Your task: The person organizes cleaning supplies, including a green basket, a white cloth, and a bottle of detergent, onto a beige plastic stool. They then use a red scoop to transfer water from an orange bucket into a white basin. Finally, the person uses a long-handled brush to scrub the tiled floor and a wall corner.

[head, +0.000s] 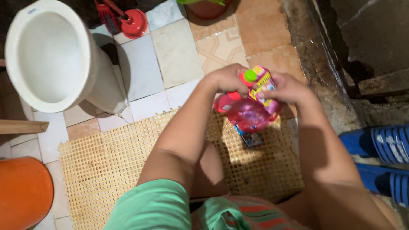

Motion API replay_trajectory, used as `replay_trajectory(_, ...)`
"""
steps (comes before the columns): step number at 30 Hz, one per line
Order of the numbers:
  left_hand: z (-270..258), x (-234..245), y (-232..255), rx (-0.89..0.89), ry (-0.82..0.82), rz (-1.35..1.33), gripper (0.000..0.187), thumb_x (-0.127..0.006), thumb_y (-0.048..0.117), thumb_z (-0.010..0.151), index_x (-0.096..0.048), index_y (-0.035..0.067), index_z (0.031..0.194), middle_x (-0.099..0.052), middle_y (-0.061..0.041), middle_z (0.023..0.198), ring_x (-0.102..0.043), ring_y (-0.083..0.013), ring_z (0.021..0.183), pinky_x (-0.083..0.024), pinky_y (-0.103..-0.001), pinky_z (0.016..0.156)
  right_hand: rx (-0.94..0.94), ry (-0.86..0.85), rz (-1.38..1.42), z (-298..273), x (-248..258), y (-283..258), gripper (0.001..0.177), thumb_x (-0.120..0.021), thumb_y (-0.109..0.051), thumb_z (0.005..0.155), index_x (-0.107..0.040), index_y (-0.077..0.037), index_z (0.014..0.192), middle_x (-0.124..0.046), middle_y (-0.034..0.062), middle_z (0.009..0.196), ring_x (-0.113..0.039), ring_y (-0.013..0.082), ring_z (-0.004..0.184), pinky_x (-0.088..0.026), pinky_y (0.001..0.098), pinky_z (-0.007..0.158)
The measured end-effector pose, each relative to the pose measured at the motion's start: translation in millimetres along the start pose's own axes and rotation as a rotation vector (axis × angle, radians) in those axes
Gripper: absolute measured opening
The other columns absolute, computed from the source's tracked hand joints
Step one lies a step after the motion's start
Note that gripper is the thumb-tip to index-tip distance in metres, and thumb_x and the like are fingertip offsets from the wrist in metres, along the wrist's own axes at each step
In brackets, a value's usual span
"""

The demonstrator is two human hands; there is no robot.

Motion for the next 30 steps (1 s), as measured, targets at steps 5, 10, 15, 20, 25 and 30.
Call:
replay_trajectory(5,22.6,-5.2,-9.5,-0.064,0.032,-0.227,0.032,-0.065,-0.002,0.051,-0.062,0.002,0.083,-0.064,-0.005,0.075,-0.059,-0.013,0.068,-0.05,-0.026,0.064,-0.116,0.048,0.256,-11.1,-3.2,20.9,0.035,-0.062,-0.007,0.071,-0.055,-0.006,0.105,-0.06,0.0034,0.089,-0.056,0.0141,0.081,-0.046,0.0306,0.068)
replay_trajectory(10,0.9,-1.5,21.2,-0.145,0.488,-0.603,0.035,-0.064,0.002,0.055,-0.061,0.005,0.09,-0.063,-0.004,0.084,-0.059,-0.0122,0.076,-0.049,-0.026,0.068,0.104,0.178,0.251,-37.1,16.1,-27.3,0.033,-0.058,-0.01,0.077,-0.052,-0.004,0.109,-0.06,0.0031,0.094,-0.056,0.0105,0.085,-0.047,0.0257,0.074)
replay_trajectory(15,-89.6,-17.2,116.9,-0.002,0.857,-0.287,0.042,-0.071,0.02,0.06,-0.057,0.003,0.096,-0.063,-0.011,0.083,-0.06,-0.0191,0.077,-0.048,-0.029,0.07,-0.104,0.51,-0.344,-95.6,43.9,-122.7,0.067,-0.057,-0.013,0.077,-0.019,-0.009,0.132,-0.057,0.0171,0.095,-0.057,0.0278,0.083,-0.045,0.0354,0.074)
replay_trajectory(20,-176.6,3.0,247.3,-0.04,0.96,-0.099,0.071,-0.072,0.036,0.062,-0.041,0.01,0.12,-0.059,-0.014,0.09,-0.058,-0.0226,0.086,-0.046,-0.031,0.073,0.187,0.557,-0.746,-134.2,22.7,-271.4,0.075,-0.055,-0.018,0.077,-0.013,-0.009,0.138,-0.049,0.0237,0.11,-0.053,0.0394,0.089,-0.044,0.043,0.072)
replay_trajectory(25,-257.8,26.5,348.8,-0.175,1.009,-0.036,0.056,-0.069,0.043,0.063,-0.053,0.008,0.104,-0.063,-0.011,0.088,-0.061,-0.0203,0.082,-0.047,-0.029,0.072,0.485,0.546,-0.81,-180.5,-19.0,-401.2,0.066,-0.052,-0.029,0.081,-0.022,-0.012,0.137,-0.047,0.0138,0.12,-0.054,0.0341,0.094,-0.046,0.0389,0.068)
replay_trajectory(30,-315.8,39.8,404.9,-0.196,1.002,-0.2,0.046,-0.067,0.043,0.066,-0.055,0.005,0.089,-0.062,-0.01,0.078,-0.06,-0.0183,0.072,-0.048,-0.029,0.065,0.548,0.556,-0.885,-213.7,-44.4,-505.9,0.07,-0.062,-0.038,0.065,-0.036,-0.012,0.124,-0.047,0.0133,0.117,-0.053,0.0336,0.095,-0.047,0.0401,0.067)
Point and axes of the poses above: each hand's wrist, its own z-axis towards the middle knuckle, its own x-axis out of the back of the hand, y = z × x, the point moved 7 cm from there along z, towards the middle knuckle
